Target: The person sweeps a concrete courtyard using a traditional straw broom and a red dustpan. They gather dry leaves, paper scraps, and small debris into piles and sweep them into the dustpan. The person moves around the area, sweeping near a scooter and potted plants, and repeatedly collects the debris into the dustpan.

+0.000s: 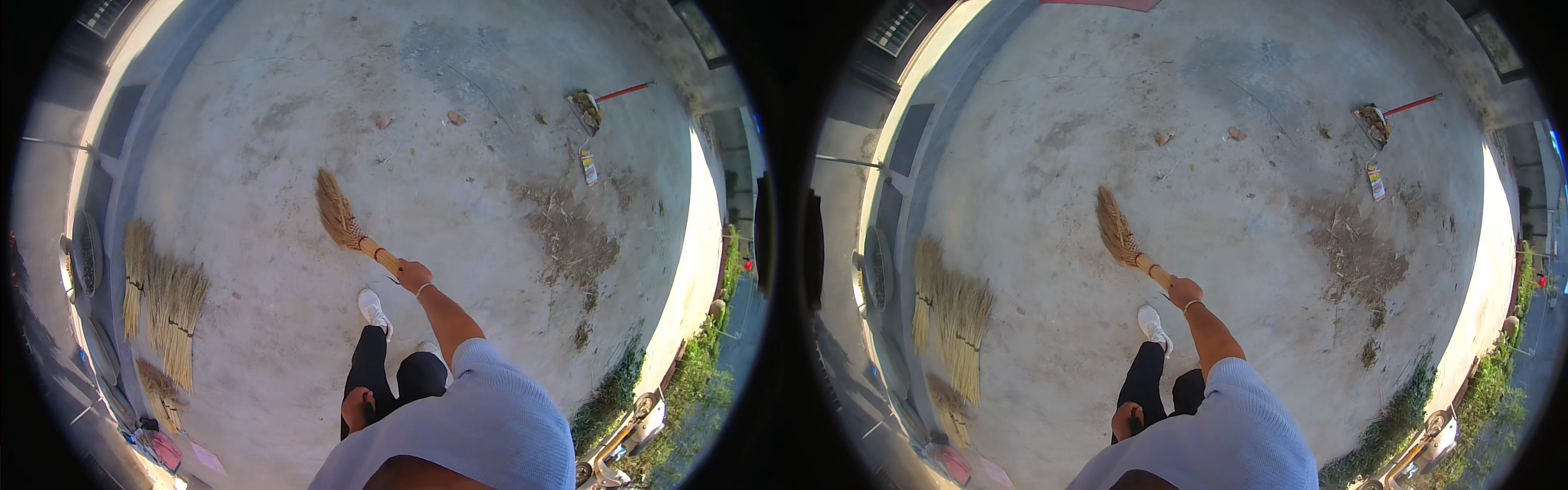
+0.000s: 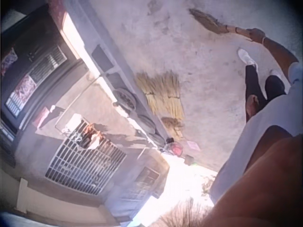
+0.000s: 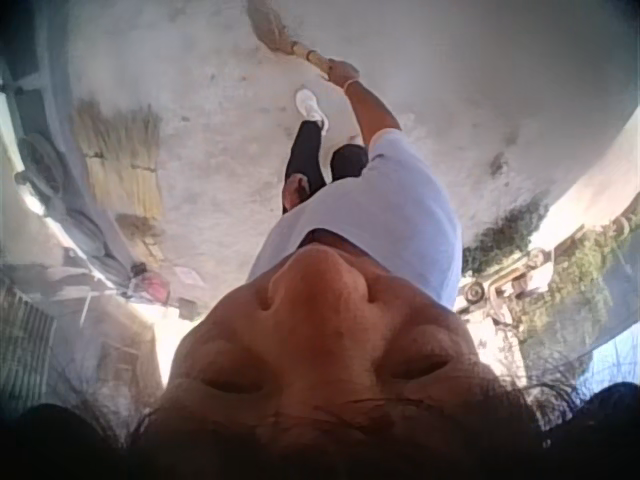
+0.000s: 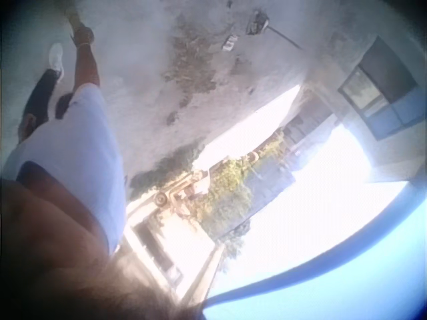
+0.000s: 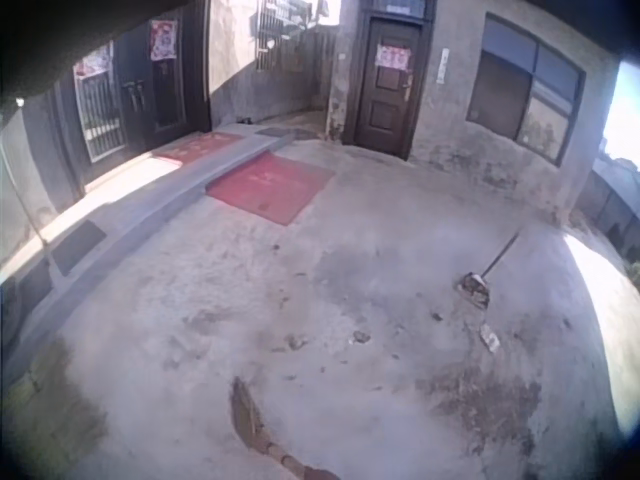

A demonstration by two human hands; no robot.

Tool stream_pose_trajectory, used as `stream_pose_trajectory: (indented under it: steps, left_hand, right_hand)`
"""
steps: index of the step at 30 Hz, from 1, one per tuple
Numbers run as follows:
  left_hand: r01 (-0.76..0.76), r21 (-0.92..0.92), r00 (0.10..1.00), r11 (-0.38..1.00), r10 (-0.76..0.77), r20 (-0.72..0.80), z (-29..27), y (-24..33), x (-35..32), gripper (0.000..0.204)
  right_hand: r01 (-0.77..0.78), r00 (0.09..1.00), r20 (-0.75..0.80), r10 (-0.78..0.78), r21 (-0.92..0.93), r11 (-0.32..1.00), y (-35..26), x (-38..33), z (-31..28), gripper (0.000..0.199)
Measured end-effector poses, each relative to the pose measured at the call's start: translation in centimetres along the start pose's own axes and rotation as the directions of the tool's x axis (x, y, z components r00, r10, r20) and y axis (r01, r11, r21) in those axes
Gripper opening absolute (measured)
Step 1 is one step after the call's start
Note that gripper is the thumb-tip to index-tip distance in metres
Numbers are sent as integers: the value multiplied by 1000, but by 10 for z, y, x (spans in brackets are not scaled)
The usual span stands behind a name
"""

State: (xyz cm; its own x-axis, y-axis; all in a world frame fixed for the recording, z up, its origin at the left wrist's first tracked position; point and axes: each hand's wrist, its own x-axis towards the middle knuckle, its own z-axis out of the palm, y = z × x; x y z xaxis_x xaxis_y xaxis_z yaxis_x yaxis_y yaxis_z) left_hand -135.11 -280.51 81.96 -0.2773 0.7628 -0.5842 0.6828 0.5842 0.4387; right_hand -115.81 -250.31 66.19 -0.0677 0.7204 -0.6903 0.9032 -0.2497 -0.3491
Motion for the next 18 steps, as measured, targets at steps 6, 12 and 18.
stream_pose_trajectory:
  steps: [6,12,18]
  left_hand:
    - [-105,-107,994,989,107,18,-27,23,53,12]
    - [-52,-111,995,992,61,77,-44,84,109,12]
    - [68,-271,993,960,-40,107,-44,143,154,20]
  right_hand:
    - [-389,857,-282,430,190,901,135,-14,-102,28]
    - [-264,872,-354,339,244,933,82,35,-207,34]
    - [89,982,-179,-56,181,979,-60,186,-237,40]
